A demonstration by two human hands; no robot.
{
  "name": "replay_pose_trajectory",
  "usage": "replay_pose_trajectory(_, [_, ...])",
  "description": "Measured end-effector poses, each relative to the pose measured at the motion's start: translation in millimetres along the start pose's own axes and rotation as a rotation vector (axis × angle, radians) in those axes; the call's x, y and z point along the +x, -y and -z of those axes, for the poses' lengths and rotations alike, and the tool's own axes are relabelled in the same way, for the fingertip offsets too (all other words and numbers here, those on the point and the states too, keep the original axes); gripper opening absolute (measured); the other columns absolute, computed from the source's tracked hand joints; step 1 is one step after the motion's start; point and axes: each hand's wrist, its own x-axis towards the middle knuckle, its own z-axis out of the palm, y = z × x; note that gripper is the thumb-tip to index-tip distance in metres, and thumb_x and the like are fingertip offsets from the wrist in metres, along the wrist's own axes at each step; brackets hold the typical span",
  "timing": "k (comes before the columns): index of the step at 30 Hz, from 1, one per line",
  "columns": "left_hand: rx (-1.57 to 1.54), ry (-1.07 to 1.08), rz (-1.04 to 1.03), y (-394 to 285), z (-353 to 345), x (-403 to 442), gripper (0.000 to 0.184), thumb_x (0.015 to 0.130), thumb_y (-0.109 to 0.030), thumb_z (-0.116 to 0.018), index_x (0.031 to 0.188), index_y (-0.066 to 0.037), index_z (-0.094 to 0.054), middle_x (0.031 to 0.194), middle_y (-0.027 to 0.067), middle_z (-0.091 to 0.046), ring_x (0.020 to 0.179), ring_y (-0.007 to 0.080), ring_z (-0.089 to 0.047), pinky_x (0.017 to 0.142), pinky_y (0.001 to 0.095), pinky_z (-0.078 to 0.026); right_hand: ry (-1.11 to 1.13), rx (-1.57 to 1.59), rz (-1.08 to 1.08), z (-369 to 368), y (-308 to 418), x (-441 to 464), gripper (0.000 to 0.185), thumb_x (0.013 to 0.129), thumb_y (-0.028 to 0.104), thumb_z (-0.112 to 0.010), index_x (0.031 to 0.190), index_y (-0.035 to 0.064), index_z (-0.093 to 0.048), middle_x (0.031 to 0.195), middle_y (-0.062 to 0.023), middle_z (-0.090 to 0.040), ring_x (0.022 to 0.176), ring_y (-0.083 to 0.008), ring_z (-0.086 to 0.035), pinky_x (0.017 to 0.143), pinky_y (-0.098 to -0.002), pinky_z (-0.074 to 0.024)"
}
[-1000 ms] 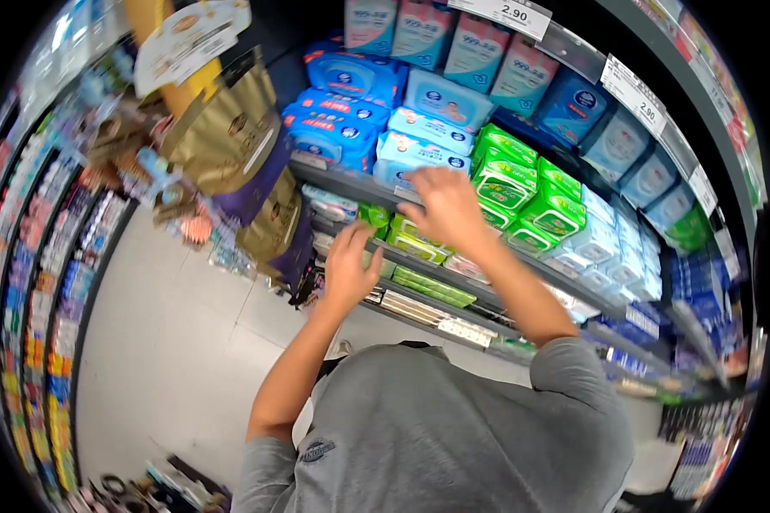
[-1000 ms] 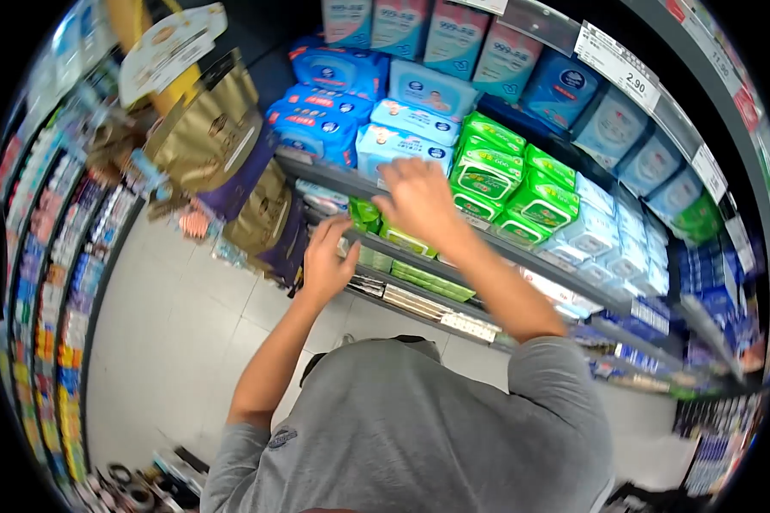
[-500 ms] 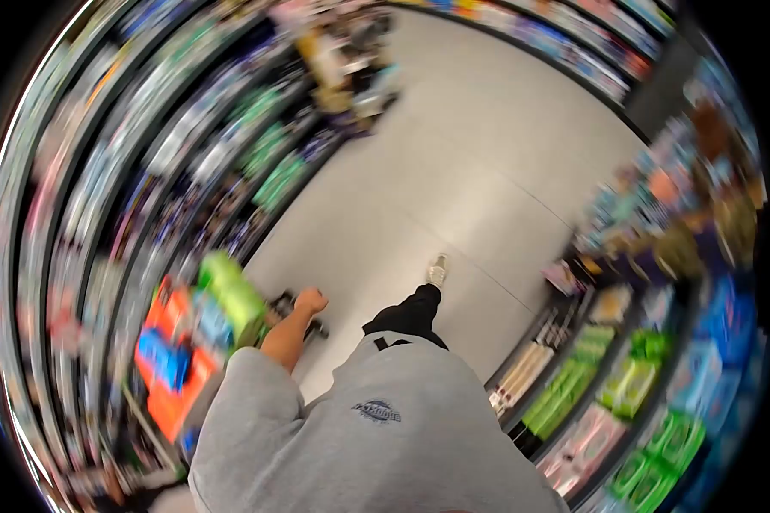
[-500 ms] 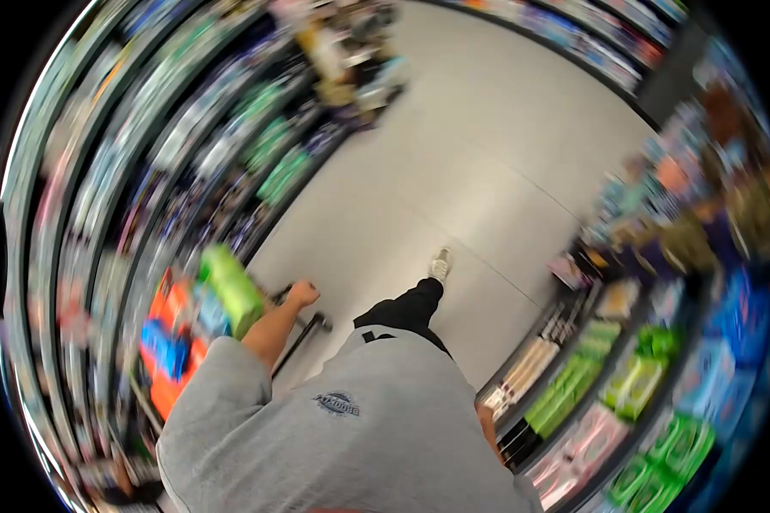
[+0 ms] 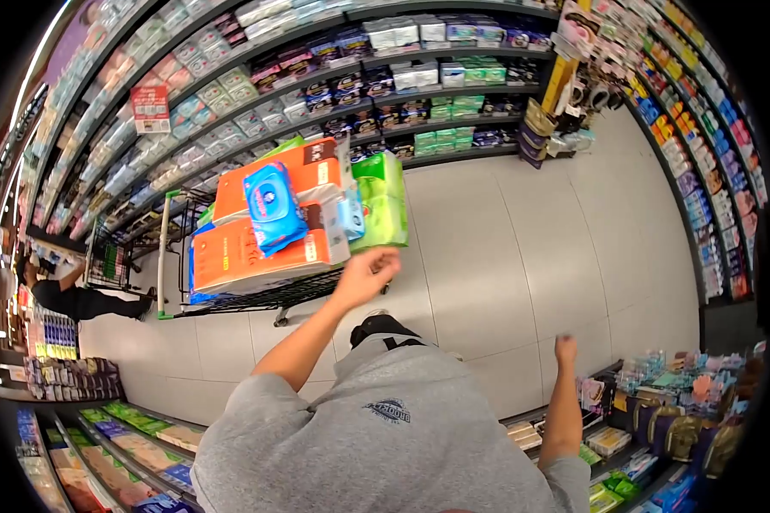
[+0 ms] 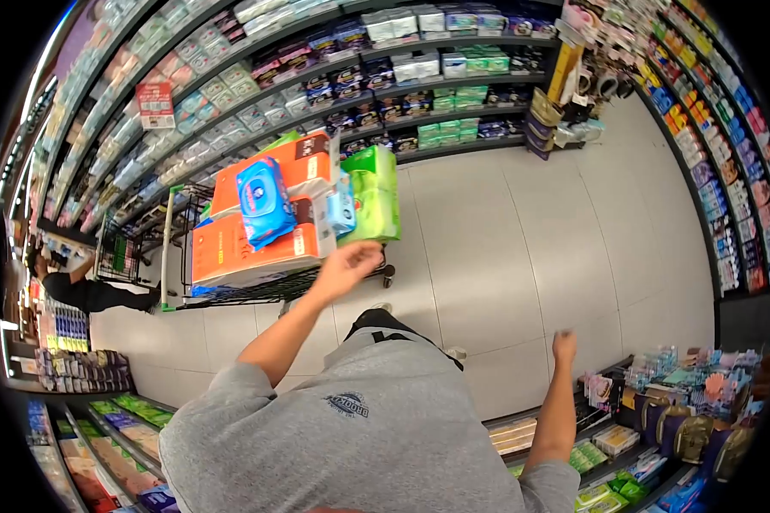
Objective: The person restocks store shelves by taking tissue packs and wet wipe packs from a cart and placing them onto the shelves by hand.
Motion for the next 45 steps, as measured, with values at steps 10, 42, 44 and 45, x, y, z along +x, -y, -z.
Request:
replay_pose_trajectory(10, [0.133, -0.714, -0.086, -3.5, 278.5, 49.3, 0.047, 0.079, -0.023, -0.071, 0.117, 0.001, -0.057, 0.116, 0.0142, -0.059, 0.109, 0.0229, -0.055, 0.091, 0.0355, -0.044, 0.683, 0.918, 0.498, -3.1, 552.0, -133.8, 0.047, 0.083, 0.032, -0.068, 0.110, -0.0052, -0.060, 0.102, -0.0165, -0.066, 0.098, -0.0220, -0.062, 0.084, -0.0328, -0.0487])
replay_pose_trajectory(42, [-0.468, 0.314, 0.353, -82.6, 76.9, 131.4, 0.067, 0.069, -0.025, -0.080, 0.122, -0.008, -0.043, 0.105, 0.0107, -0.058, 0.092, 0.0228, -0.060, 0.080, 0.0413, -0.048, 0.330, 1.337, 0.047, 106.6, 481.0, -153.4, 0.061, 0.078, 0.033, -0.073, 0.121, -0.0050, -0.054, 0.106, -0.0149, -0.062, 0.097, -0.0212, -0.060, 0.084, -0.0323, -0.0480])
replay_pose_trajectory(44, [-0.437, 0.441, 0.357, -104.2, 27.1, 128.0, 0.066, 0.068, -0.027, -0.080, 0.120, -0.008, -0.043, 0.104, 0.0103, -0.059, 0.091, 0.0225, -0.061, 0.080, 0.0411, -0.048, 0.310, 1.492, -0.053, 117.6, 424.9, -159.2, 0.059, 0.081, 0.037, -0.069, 0.121, -0.0036, -0.054, 0.107, -0.0143, -0.062, 0.097, -0.0212, -0.060, 0.085, -0.0325, -0.0476])
replay_pose_trajectory(45, [-0.429, 0.479, 0.351, -110.8, -0.3, 126.5, 0.064, 0.069, -0.028, -0.080, 0.118, -0.007, -0.043, 0.104, 0.0105, -0.058, 0.091, 0.0224, -0.060, 0.080, 0.0413, -0.048, 0.338, 1.643, -0.128, 123.7, 398.2, -164.0, 0.058, 0.084, 0.041, -0.065, 0.121, -0.0023, -0.054, 0.108, -0.0138, -0.062, 0.098, -0.0213, -0.059, 0.085, -0.0327, -0.0471])
